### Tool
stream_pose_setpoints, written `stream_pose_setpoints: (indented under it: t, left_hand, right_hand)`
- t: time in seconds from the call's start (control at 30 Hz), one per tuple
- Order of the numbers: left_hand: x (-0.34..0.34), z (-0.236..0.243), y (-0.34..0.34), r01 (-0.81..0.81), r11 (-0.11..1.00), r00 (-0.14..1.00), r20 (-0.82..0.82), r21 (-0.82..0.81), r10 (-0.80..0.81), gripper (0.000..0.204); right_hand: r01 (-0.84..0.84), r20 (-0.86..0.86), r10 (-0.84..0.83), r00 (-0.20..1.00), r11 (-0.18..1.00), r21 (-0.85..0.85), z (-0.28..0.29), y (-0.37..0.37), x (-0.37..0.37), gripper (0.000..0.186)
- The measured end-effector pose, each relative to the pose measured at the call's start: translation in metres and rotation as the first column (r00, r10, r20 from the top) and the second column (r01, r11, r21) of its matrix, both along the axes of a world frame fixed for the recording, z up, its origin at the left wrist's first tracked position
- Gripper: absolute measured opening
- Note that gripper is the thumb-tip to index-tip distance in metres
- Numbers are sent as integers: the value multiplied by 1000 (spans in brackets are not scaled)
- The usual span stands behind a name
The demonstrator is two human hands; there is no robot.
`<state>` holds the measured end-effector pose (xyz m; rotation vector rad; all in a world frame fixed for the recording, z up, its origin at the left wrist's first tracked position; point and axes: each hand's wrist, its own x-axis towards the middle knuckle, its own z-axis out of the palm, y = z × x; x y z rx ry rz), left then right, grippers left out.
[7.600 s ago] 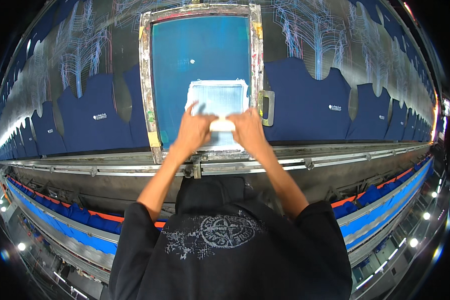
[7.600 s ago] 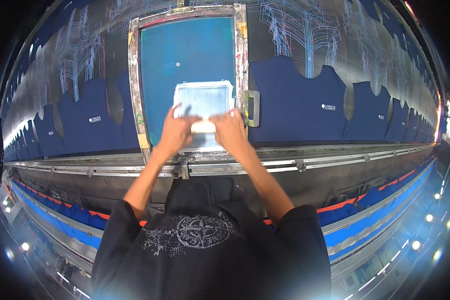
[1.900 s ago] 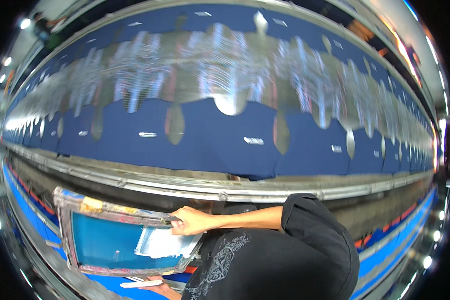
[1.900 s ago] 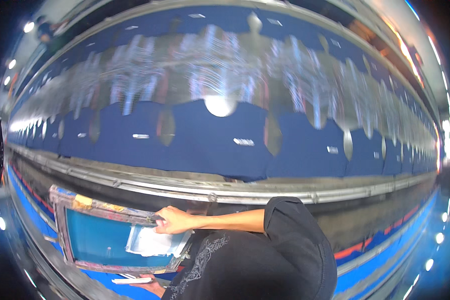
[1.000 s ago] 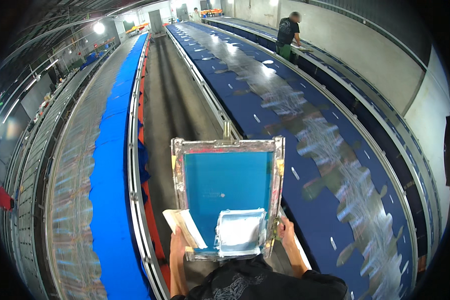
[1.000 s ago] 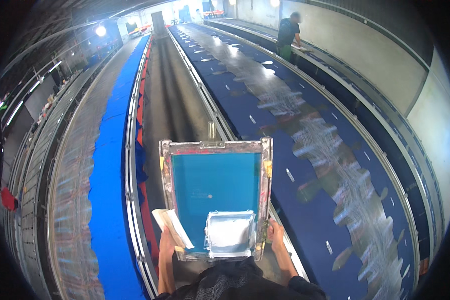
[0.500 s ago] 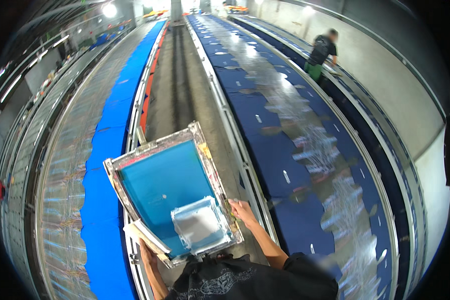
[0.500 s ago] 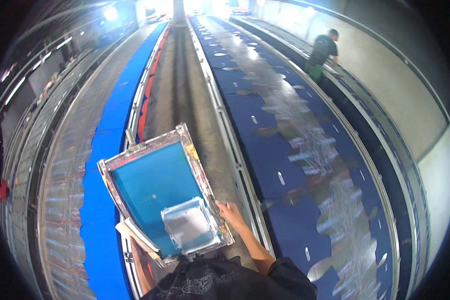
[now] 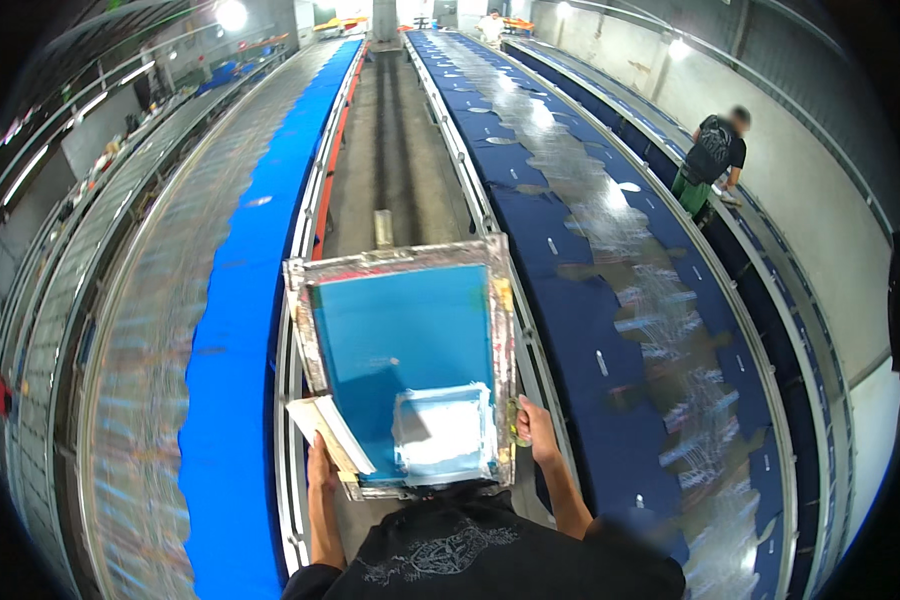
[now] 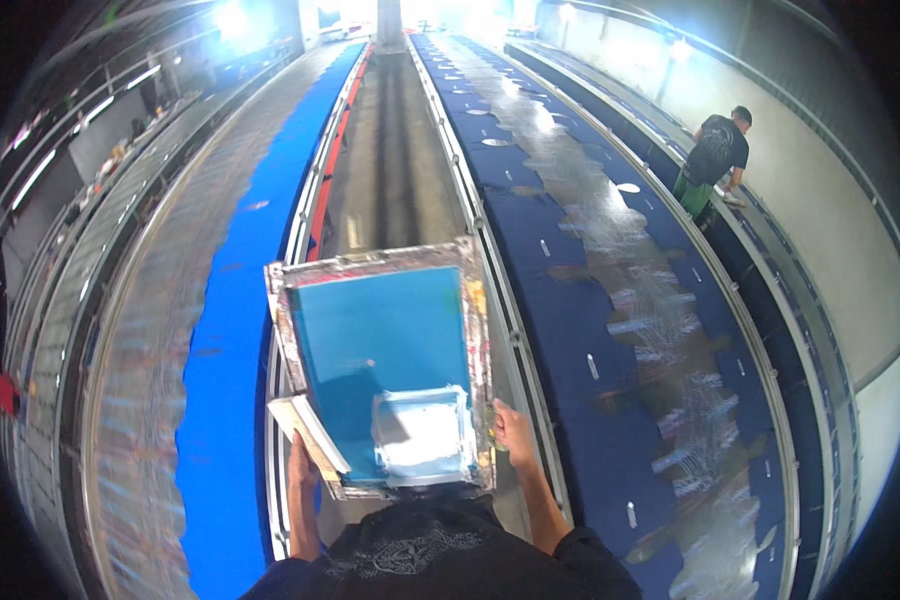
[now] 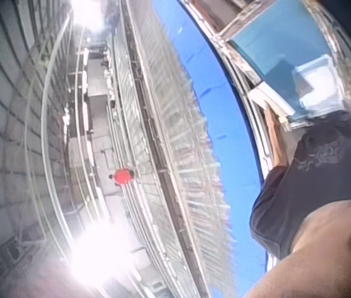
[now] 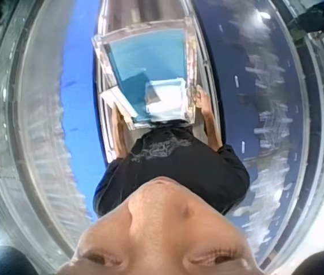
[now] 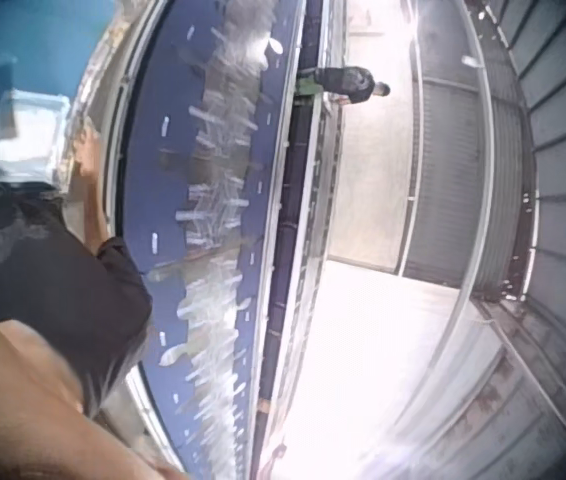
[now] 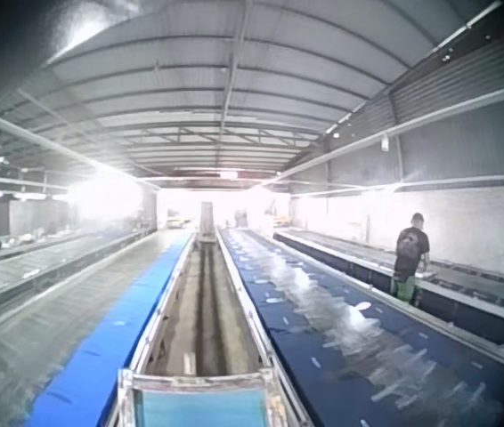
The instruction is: The person performs screen printing on a series of navy blue t-shirts moving along a conveyor belt. They use a squeegee to pull white ink across a screen frame, then lift the screen to reveal the printed logo. The process is repeated for multiple shirts in a continuous workflow.
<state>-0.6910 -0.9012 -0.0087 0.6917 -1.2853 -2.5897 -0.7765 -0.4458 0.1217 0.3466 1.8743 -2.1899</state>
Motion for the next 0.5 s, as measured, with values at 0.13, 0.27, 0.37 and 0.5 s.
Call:
stream_pose_setpoints:
  t: [0.13, 0.27, 0.37, 0.5]
  left_hand:
    - [-145, -5, 6, 116, 992, 993, 5, -39, -116, 63]
    - [-275, 1, -5, 75, 995, 997, 11, -59, -75, 63]
    - [-389, 43, -17, 37, 996, 999, -36, -80, -39, 60]
    - [-465, 52, -41, -36, 999, 999, 13, -10, 36, 62]
  right_hand:
    - [124, 96, -110, 989, 979, -160, -32, 12, -97, 48]
    - [159, 170, -136, 976, 979, -126, -54, -6, -232, 50]
    - [68, 108, -54, 993, 989, -134, -25, -26, -368, 52]
    - [-51, 168, 41, 985, 997, 54, 3, -63, -503, 50]
